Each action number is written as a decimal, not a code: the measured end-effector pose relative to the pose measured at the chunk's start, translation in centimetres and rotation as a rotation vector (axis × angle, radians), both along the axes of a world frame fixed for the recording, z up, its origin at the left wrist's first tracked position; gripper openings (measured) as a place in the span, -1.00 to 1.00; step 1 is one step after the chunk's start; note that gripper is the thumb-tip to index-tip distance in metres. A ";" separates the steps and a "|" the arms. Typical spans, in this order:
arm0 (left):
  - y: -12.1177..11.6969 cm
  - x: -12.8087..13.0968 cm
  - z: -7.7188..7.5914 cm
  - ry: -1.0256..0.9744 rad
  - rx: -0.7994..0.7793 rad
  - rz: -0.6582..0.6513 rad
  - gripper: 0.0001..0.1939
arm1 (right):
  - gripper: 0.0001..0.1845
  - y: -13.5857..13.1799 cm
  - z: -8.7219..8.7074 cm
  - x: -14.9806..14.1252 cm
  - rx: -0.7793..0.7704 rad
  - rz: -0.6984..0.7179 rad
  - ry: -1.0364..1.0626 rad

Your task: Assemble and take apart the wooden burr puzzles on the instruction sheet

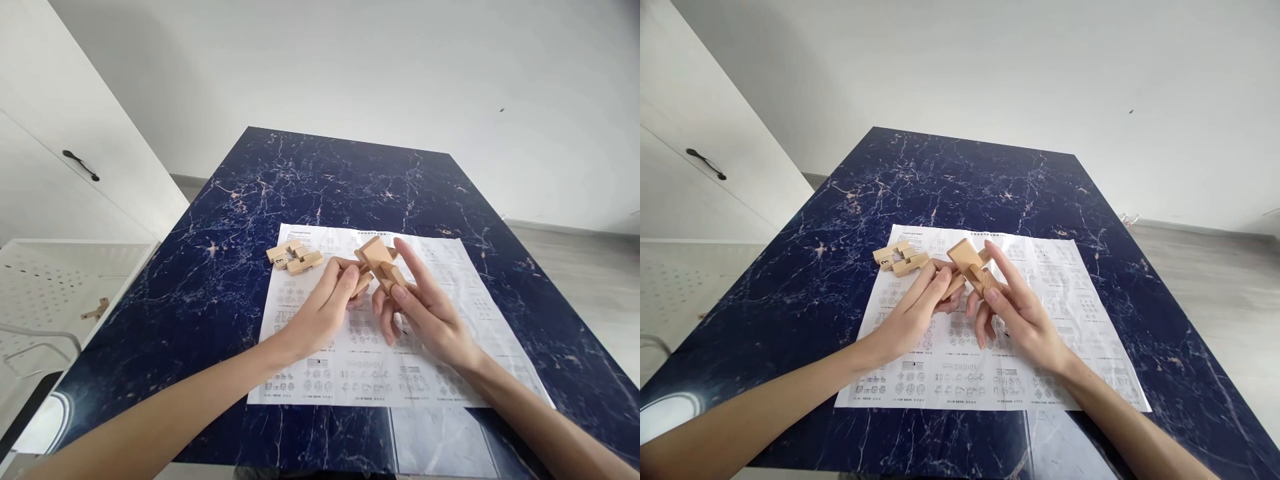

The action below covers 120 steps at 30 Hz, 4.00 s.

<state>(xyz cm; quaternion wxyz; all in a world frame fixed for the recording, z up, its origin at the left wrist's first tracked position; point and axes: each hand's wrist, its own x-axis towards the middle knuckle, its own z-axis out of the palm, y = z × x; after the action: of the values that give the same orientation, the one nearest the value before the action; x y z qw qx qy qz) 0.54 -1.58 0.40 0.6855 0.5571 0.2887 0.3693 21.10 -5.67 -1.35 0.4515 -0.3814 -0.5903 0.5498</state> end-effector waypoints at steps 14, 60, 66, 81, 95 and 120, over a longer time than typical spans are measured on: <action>0.5 -0.2 -0.6 -0.072 -0.168 -0.073 -0.77 | -0.48 0.1 0.0 0.4 -0.031 0.095 0.058; 0.2 -0.4 0.2 -0.087 -0.097 -0.232 -0.18 | -0.68 0.4 -0.6 0.7 -0.163 0.006 0.078; 0.8 -0.2 -0.4 -0.254 -0.113 -0.293 -0.35 | -0.87 0.6 -0.6 0.7 -0.155 -0.034 0.157; 1.4 -0.5 -0.1 -0.306 -0.256 -0.461 -0.71 | -0.84 0.6 -0.6 1.3 -0.162 0.181 0.078; 1.5 -0.9 -0.3 -0.241 -0.425 -0.252 0.08 | -0.59 2.2 1.4 2.0 -0.257 -0.221 0.225; 1.4 -1.0 0.2 -0.089 -0.218 -0.227 -0.64 | -0.68 2.5 -0.3 2.1 0.138 -0.477 -0.388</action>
<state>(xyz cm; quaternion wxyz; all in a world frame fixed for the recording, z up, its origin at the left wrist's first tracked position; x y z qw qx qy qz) -0.42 -0.17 0.64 0.7915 0.4914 0.2315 0.2801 23.20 -3.22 -1.66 0.4715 -0.5752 -0.5952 0.3043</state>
